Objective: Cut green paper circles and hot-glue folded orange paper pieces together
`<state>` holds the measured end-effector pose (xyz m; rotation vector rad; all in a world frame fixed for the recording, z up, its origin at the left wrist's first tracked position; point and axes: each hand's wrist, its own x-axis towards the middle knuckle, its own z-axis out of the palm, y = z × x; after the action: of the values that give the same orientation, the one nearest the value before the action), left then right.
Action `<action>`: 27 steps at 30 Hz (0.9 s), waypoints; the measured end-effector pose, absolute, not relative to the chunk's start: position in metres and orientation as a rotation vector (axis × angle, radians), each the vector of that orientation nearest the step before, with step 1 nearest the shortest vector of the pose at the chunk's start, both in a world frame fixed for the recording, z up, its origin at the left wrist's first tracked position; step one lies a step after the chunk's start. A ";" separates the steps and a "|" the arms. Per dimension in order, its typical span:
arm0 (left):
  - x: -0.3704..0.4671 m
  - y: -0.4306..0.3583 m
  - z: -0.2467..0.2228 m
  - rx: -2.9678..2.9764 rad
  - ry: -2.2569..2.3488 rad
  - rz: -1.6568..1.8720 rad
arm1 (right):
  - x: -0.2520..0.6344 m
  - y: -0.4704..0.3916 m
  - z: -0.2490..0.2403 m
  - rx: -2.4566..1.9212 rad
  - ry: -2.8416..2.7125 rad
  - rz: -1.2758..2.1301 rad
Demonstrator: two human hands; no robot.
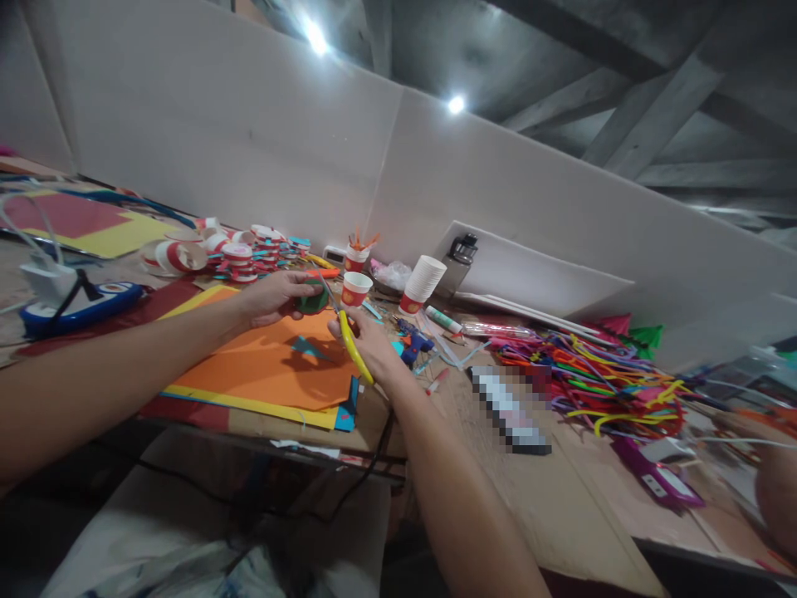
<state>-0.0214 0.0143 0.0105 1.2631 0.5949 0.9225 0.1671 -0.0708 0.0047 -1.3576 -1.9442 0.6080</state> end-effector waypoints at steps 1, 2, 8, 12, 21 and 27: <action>-0.022 0.015 0.010 1.263 0.591 0.917 | 0.167 -0.071 0.005 -1.365 -1.949 0.605; -0.022 0.016 0.010 1.264 0.589 0.913 | 0.167 -0.072 0.006 -1.372 -1.955 0.599; -0.024 0.020 0.007 1.287 0.582 0.883 | 0.168 -0.072 0.008 -1.390 -2.006 0.543; -0.025 0.020 0.008 1.285 0.595 0.868 | 0.169 -0.069 0.005 -1.399 -2.018 0.522; -0.020 0.018 0.007 1.231 0.624 0.969 | 0.170 -0.067 0.000 -1.387 -1.933 0.595; -0.020 0.017 0.004 1.294 0.625 0.951 | 0.168 -0.069 0.002 -1.350 -1.954 0.615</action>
<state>-0.0195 0.0169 0.0043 1.2940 0.6249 0.9512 0.1680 -0.0686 0.0018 -1.3501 -1.9537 0.6153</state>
